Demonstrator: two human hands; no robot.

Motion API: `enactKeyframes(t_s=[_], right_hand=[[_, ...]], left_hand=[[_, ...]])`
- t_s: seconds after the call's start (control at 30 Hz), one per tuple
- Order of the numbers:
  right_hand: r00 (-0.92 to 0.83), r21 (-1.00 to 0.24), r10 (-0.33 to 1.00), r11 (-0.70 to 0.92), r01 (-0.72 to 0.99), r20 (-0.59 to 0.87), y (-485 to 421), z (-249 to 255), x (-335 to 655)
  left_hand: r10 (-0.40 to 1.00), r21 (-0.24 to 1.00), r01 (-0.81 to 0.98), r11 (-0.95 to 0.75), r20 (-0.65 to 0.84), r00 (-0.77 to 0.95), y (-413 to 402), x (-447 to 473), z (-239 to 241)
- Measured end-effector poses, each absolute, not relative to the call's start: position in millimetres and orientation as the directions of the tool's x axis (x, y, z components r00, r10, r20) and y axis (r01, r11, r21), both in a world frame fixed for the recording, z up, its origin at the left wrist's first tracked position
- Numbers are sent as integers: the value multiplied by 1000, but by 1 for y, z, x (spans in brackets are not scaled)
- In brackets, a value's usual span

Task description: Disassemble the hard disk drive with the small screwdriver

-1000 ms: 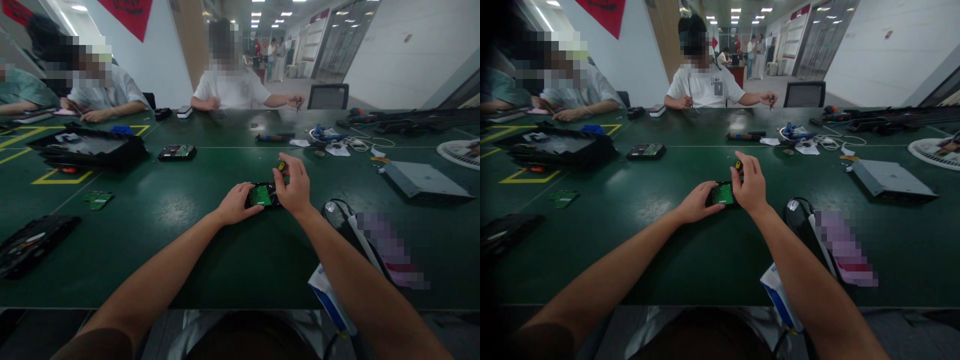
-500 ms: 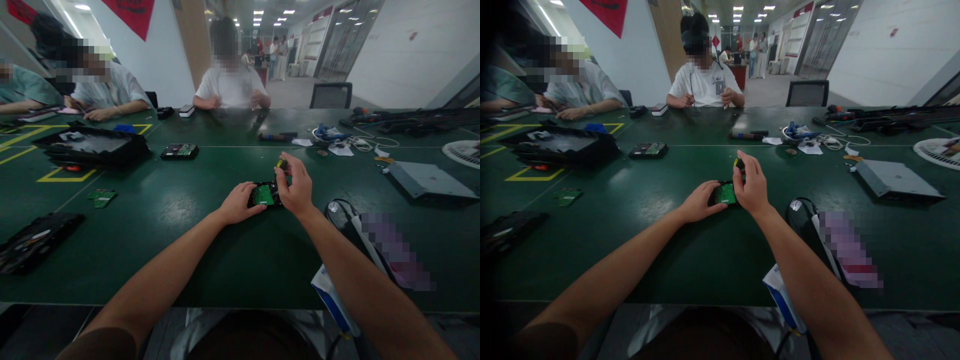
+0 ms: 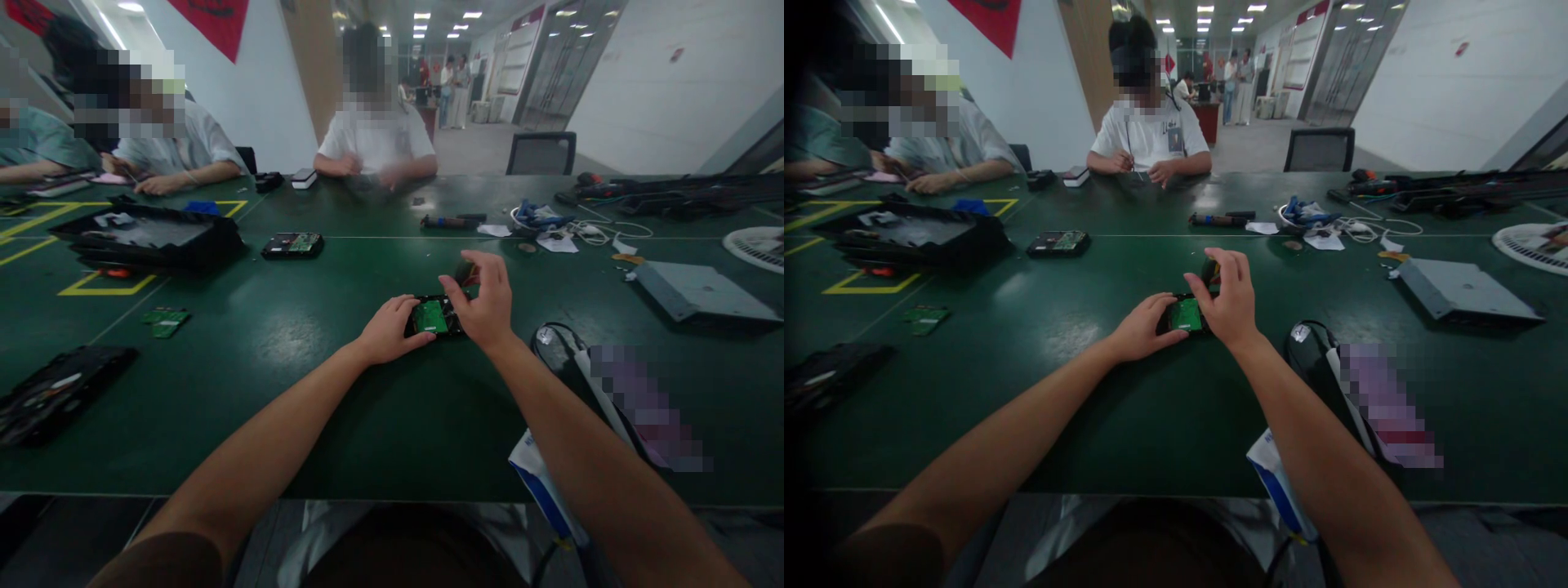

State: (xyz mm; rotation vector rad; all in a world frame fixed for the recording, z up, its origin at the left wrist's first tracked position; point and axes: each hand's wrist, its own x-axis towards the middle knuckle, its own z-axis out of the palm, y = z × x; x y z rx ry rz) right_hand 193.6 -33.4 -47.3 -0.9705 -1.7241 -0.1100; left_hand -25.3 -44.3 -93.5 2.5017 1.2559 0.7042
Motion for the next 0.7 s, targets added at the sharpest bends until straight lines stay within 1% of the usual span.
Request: enactKeyframes(t_s=[0.07,0.23,0.33,0.43,0.6,0.7], right_hand=[[-45,-379,541,644,665,840,-33,-46,195],[-77,-403,563,673,620,823,-31,-48,196],[-60,-406,565,659,633,823,-32,-47,196],[-32,-394,550,636,663,834,-34,-44,196],[-100,-339,522,675,656,847,-32,-47,193],[-81,-364,532,675,642,843,-31,-50,193]], left_hand=[[803,424,682,-596,305,512,-44,-25,-93],[810,427,689,-586,296,505,-46,-25,-92],[814,436,687,-581,287,506,-47,-25,-91],[811,430,688,-585,287,510,-46,-25,-91],[800,412,686,-600,313,512,-45,-24,-93],[801,417,684,-599,312,511,-44,-24,-94]])
